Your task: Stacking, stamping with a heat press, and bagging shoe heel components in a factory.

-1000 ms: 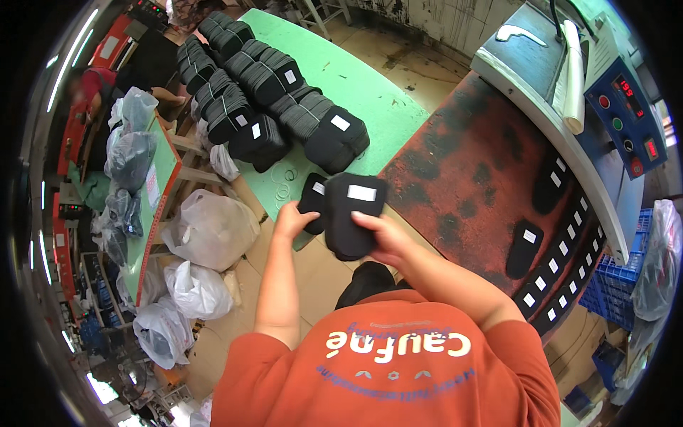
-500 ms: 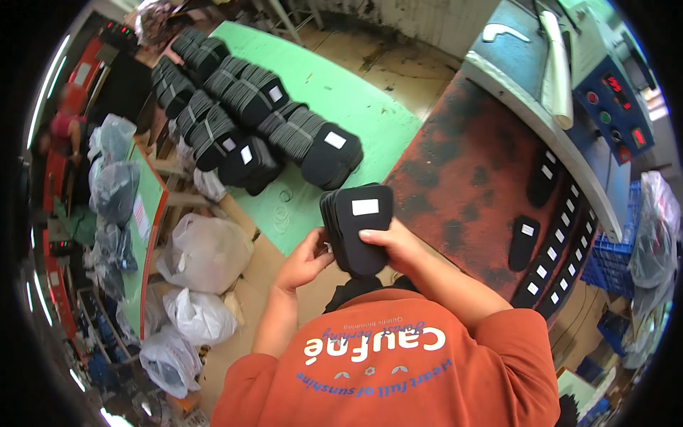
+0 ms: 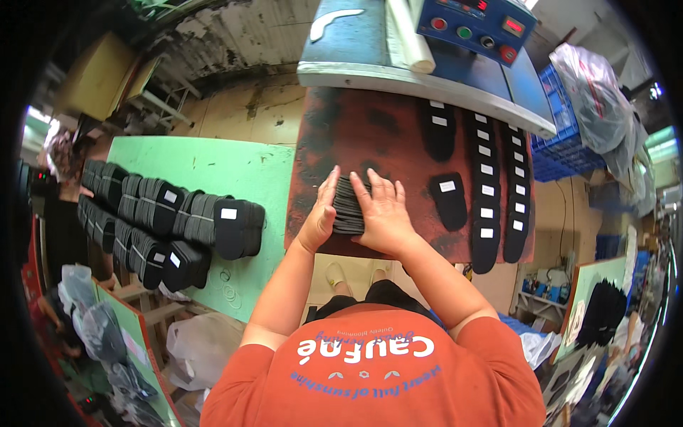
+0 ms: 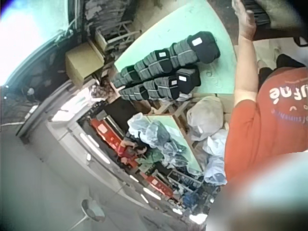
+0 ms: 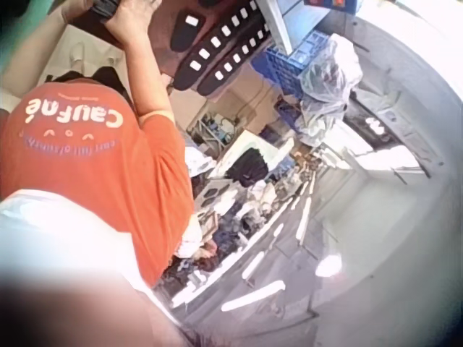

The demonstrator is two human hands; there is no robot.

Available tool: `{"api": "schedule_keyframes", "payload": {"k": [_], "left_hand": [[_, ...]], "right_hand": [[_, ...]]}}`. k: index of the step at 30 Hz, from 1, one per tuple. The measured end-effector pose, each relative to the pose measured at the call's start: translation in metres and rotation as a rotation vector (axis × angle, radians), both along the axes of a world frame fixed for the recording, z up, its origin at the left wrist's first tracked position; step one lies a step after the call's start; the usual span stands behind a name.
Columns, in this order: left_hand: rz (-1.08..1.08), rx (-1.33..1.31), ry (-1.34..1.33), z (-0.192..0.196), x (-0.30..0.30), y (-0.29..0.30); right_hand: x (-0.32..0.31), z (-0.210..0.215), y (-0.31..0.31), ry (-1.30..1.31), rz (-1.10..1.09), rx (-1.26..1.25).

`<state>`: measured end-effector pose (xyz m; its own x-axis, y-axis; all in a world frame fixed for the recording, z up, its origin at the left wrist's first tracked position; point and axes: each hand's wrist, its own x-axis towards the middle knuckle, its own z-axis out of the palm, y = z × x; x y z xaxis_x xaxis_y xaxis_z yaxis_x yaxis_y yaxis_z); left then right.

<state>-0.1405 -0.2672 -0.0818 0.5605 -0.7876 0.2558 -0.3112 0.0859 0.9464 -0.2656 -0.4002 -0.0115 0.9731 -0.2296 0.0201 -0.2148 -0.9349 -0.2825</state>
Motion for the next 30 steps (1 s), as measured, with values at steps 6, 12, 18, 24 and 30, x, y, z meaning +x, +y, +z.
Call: {"api": "schedule_keyframes", "payload": {"k": [6, 12, 18, 24, 30], "left_hand": [[0.056, -0.115, 0.406, 0.023, 0.011, 0.014], [-0.492, -0.429, 1.07, 0.063, -0.008, -0.003], [-0.667, -0.418, 1.433, 0.051, -0.047, -0.022], [-0.907, 0.116, 1.206, 0.044, -0.086, -0.039], [-1.191, 0.157, -0.1, 0.159, -0.135, -0.075]], "right_hand": [[-0.005, 0.029, -0.03, -0.036, -0.102, 0.396], [-0.068, 0.004, -0.048, -0.324, -0.025, 2.357], [-0.111, -0.013, -0.016, -0.704, -0.118, 2.082], [-0.183, 0.045, -0.078, -0.741, 0.507, 2.048], [-0.241, 0.051, -0.067, -0.024, -0.37, 0.822]]}}
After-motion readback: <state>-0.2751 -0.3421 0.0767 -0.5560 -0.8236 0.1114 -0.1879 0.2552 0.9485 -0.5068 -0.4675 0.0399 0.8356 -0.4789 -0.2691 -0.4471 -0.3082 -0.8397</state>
